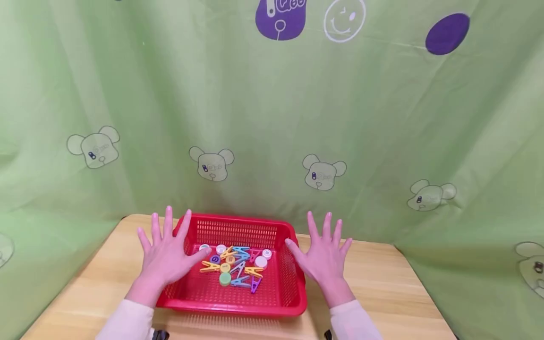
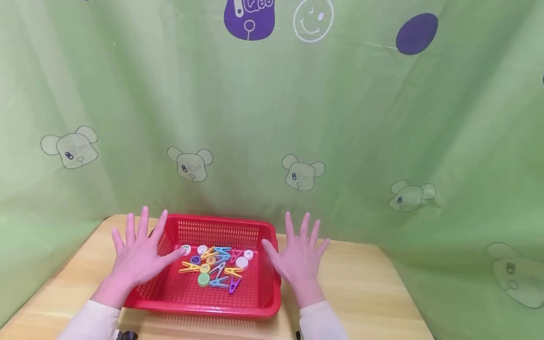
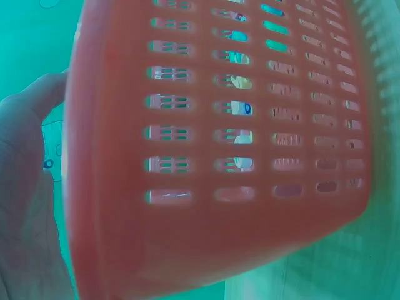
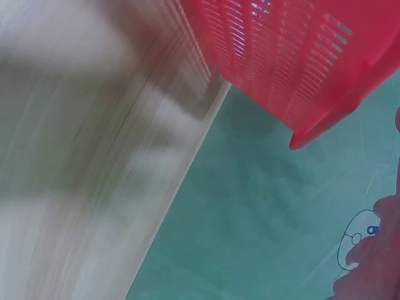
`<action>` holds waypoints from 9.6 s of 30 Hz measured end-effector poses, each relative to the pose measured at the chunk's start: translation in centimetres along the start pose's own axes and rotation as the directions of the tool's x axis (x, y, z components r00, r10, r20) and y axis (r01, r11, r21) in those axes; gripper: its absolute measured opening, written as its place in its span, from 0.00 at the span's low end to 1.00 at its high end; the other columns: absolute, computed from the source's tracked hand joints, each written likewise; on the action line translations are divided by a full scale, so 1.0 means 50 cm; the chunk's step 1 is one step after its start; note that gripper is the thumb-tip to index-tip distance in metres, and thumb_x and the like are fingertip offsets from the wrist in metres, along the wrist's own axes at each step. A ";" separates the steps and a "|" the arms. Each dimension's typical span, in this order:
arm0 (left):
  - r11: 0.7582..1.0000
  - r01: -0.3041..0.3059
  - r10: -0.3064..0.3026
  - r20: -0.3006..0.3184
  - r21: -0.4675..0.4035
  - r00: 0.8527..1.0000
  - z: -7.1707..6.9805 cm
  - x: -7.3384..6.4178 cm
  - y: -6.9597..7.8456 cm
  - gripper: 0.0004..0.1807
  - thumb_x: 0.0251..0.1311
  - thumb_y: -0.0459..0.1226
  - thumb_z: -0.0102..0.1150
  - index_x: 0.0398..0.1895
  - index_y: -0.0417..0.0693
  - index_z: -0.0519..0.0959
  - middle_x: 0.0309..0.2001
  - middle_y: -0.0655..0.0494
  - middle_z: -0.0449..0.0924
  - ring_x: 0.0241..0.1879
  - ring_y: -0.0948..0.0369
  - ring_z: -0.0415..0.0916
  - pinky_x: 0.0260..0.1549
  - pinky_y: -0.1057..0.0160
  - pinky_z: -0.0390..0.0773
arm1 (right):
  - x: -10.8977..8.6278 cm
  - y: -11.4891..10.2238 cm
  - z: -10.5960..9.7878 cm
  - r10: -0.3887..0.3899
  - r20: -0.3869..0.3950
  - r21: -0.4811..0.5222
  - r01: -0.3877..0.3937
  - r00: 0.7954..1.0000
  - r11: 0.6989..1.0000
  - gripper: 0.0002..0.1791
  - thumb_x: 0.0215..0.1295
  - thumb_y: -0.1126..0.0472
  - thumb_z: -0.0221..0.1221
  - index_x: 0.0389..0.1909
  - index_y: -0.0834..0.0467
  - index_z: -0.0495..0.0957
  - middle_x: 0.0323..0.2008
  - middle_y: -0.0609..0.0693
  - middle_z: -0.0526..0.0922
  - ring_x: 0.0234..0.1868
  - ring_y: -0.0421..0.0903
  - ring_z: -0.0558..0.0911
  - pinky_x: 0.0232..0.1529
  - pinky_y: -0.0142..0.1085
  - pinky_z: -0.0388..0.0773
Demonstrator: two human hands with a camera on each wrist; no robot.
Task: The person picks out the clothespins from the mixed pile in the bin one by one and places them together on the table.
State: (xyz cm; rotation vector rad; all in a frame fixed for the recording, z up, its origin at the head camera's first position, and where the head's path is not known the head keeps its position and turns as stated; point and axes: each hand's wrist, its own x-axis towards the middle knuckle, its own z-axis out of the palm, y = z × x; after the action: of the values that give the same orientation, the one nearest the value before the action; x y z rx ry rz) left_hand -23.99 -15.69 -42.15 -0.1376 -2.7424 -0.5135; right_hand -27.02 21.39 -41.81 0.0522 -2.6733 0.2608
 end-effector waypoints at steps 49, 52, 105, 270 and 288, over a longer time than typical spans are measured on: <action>0.965 0.022 0.001 0.090 -0.260 0.996 0.021 -0.135 -0.053 0.69 0.38 0.75 0.66 0.82 0.57 0.47 0.78 0.40 0.48 0.73 0.32 0.37 0.61 0.24 0.26 | 0.063 -0.109 -0.042 -0.226 0.113 0.623 0.108 0.968 0.775 0.61 0.49 0.44 0.76 0.78 0.29 0.46 0.76 0.41 0.55 0.75 0.52 0.57 0.62 0.64 0.65; 0.964 0.021 0.001 0.083 -0.266 0.997 0.025 -0.138 -0.058 0.70 0.36 0.74 0.68 0.81 0.57 0.48 0.78 0.42 0.47 0.73 0.32 0.38 0.61 0.23 0.29 | 0.067 -0.112 -0.037 -0.228 0.112 0.689 0.090 0.967 0.719 0.61 0.49 0.46 0.77 0.79 0.34 0.48 0.75 0.43 0.58 0.74 0.50 0.58 0.64 0.61 0.63; 0.960 0.044 -0.018 0.093 -0.276 0.996 0.016 -0.141 -0.056 0.69 0.37 0.70 0.71 0.81 0.57 0.48 0.78 0.43 0.48 0.73 0.31 0.39 0.61 0.23 0.32 | 0.128 -0.160 0.036 -0.308 0.459 0.884 -0.395 0.834 0.250 0.35 0.69 0.49 0.61 0.73 0.54 0.63 0.64 0.62 0.74 0.62 0.60 0.74 0.62 0.59 0.69; 0.955 0.055 -0.033 0.081 -0.293 0.996 0.025 -0.135 -0.075 0.73 0.34 0.72 0.71 0.82 0.55 0.46 0.78 0.47 0.52 0.74 0.33 0.36 0.60 0.23 0.27 | 0.119 -0.226 0.226 -0.374 0.688 0.527 -0.074 0.622 0.847 0.25 0.39 0.61 0.82 0.37 0.49 0.80 0.39 0.48 0.79 0.42 0.47 0.77 0.45 0.44 0.78; 0.951 0.050 -0.030 0.070 -0.305 0.997 0.028 -0.134 -0.077 0.72 0.35 0.72 0.71 0.82 0.55 0.46 0.77 0.47 0.52 0.73 0.32 0.36 0.60 0.23 0.27 | 0.115 -0.223 0.218 -0.393 0.689 0.578 -0.134 0.609 0.805 0.24 0.43 0.69 0.79 0.41 0.46 0.85 0.46 0.49 0.78 0.49 0.50 0.76 0.49 0.46 0.80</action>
State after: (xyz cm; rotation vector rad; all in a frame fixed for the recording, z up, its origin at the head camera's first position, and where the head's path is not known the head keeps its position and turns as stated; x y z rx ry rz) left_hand -18.78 -18.95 -47.00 -0.1777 -2.7132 -0.9614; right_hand -36.02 8.41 -46.95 0.7398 -3.2856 1.2880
